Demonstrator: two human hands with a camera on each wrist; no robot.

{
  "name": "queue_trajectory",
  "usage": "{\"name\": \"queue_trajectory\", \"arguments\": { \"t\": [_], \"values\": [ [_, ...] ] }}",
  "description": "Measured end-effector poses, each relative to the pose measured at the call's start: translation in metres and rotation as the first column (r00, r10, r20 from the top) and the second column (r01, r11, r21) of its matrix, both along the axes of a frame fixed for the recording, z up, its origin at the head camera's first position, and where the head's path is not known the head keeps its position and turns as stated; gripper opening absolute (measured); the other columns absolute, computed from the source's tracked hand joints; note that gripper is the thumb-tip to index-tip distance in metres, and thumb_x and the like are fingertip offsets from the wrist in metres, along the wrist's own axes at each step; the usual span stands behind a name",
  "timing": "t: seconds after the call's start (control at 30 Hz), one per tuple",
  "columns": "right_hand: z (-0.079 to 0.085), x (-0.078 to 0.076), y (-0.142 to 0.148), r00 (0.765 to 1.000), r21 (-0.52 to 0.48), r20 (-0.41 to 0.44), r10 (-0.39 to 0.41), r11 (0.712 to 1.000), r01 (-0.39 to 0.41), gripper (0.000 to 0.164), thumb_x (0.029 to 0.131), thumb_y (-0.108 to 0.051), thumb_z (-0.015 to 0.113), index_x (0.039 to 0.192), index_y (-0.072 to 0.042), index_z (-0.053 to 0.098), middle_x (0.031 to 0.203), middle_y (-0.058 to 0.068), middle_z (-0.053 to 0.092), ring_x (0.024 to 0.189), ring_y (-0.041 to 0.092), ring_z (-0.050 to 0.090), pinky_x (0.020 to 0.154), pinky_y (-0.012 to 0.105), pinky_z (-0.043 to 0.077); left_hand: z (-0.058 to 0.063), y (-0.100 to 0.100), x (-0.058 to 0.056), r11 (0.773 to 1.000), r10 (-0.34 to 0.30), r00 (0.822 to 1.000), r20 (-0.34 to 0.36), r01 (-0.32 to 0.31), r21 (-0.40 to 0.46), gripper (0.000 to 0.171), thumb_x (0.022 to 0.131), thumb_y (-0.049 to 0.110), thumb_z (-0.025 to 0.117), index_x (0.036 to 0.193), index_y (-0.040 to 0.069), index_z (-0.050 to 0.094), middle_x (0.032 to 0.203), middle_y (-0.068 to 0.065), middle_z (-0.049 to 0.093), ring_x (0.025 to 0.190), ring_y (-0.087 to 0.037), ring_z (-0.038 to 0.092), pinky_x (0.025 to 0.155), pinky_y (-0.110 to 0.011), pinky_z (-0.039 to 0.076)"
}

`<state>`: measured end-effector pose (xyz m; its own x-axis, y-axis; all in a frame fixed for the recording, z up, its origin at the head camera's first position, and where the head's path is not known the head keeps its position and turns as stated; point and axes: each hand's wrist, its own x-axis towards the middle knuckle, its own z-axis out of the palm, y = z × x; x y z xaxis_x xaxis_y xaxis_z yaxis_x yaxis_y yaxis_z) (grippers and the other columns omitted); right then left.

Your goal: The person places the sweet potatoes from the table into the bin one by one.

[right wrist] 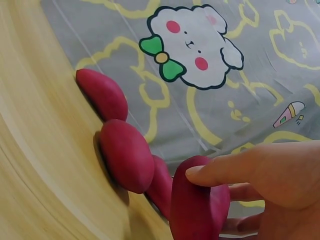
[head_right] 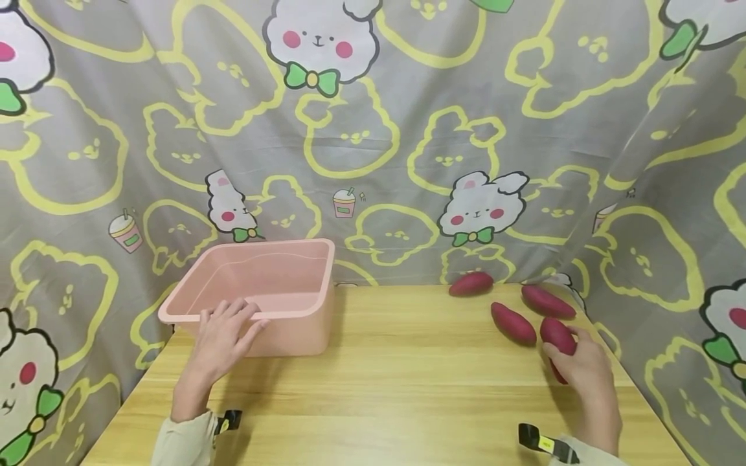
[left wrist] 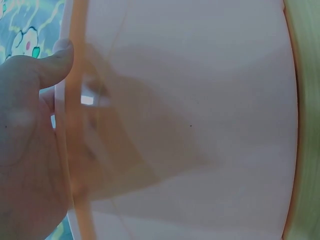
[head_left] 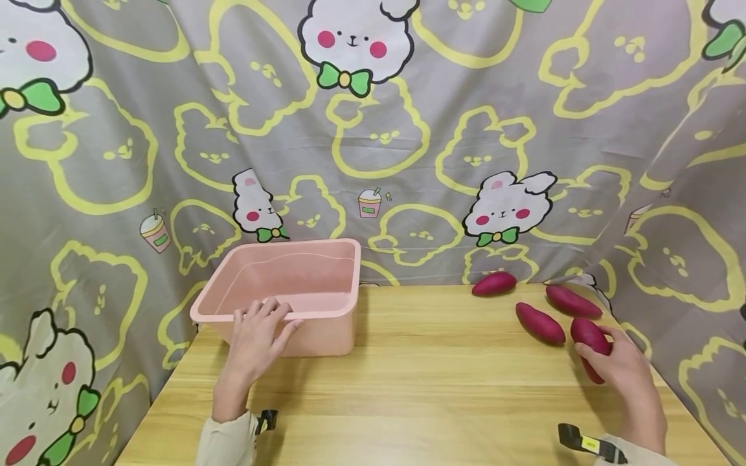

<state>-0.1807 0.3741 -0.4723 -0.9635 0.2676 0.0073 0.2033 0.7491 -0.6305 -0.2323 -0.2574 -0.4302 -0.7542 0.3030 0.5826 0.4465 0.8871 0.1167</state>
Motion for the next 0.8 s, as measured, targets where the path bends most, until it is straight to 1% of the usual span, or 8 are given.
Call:
{"name": "queue_trajectory", "arguments": {
  "t": [0.17,0.27,0.4,0.43,0.5,0.63,0.8],
  "values": [
    [0.001,-0.002,-0.006,0.998,0.02,-0.059,-0.016,1.0,0.017,0.075,0.098,-0.036,0.065,0.144,0.014,0.03,0.12,0.043,0.047,0.097,0.054,0.056,0.064,0.038,0.046,-0.001,-0.001,0.0,1.0,-0.005,1.0,-0.006,0.005,0.019,0.027,0.096,0.038,0.069,0.105,0.013,0.069,0.103,-0.005,0.061,0.095,-0.03,0.052,0.077,-0.051,0.029],
    [0.003,-0.004,-0.011,0.995,0.022,-0.088,-0.034,0.999,0.037,0.075,0.097,-0.035,0.066,0.144,0.012,0.031,0.121,0.043,0.046,0.099,0.055,0.054,0.067,0.045,0.047,-0.002,-0.001,0.0,1.0,-0.006,1.0,-0.009,0.006,0.024,0.028,0.095,0.039,0.07,0.105,0.013,0.07,0.103,-0.005,0.062,0.095,-0.03,0.052,0.077,-0.051,0.028],
    [0.005,-0.006,-0.018,0.992,0.025,-0.107,-0.063,0.998,0.066,0.074,0.097,-0.035,0.066,0.145,0.011,0.033,0.126,0.043,0.044,0.104,0.057,0.048,0.073,0.057,0.045,-0.002,-0.001,0.001,1.0,-0.007,1.0,-0.017,0.007,0.023,0.027,0.095,0.039,0.07,0.105,0.013,0.07,0.102,-0.004,0.062,0.094,-0.03,0.053,0.077,-0.051,0.029],
    [0.005,-0.006,-0.02,0.991,0.028,-0.116,-0.067,0.997,0.071,0.074,0.097,-0.035,0.067,0.144,0.01,0.033,0.125,0.043,0.044,0.104,0.056,0.048,0.073,0.058,0.045,-0.002,-0.001,0.0,1.0,-0.008,1.0,-0.019,0.008,0.023,0.027,0.095,0.039,0.07,0.105,0.014,0.069,0.102,-0.004,0.062,0.094,-0.03,0.053,0.077,-0.051,0.029],
    [0.006,-0.006,-0.022,0.989,0.034,-0.132,-0.074,0.996,0.08,0.073,0.096,-0.034,0.067,0.144,0.01,0.035,0.123,0.042,0.046,0.105,0.055,0.048,0.073,0.057,0.045,-0.002,-0.001,0.0,1.0,-0.011,1.0,-0.025,0.011,0.022,0.027,0.094,0.039,0.07,0.104,0.014,0.069,0.101,-0.004,0.062,0.094,-0.031,0.053,0.077,-0.051,0.029],
    [0.009,-0.007,-0.027,0.984,0.037,-0.157,-0.085,0.995,0.091,0.072,0.095,-0.033,0.069,0.144,0.01,0.037,0.118,0.041,0.05,0.103,0.053,0.048,0.069,0.052,0.043,-0.002,-0.001,0.0,1.0,-0.016,0.999,-0.033,0.017,0.022,0.027,0.094,0.039,0.07,0.103,0.013,0.069,0.102,-0.005,0.062,0.093,-0.031,0.053,0.077,-0.052,0.029],
    [0.012,-0.008,-0.031,0.981,0.025,-0.166,-0.1,0.994,0.106,0.073,0.096,-0.033,0.068,0.146,0.009,0.035,0.12,0.039,0.049,0.103,0.053,0.049,0.068,0.05,0.042,-0.002,-0.001,-0.001,1.0,-0.015,0.999,-0.037,0.016,0.022,0.028,0.094,0.04,0.069,0.104,0.013,0.07,0.102,-0.005,0.063,0.094,-0.031,0.054,0.078,-0.052,0.03]
  ]
}}
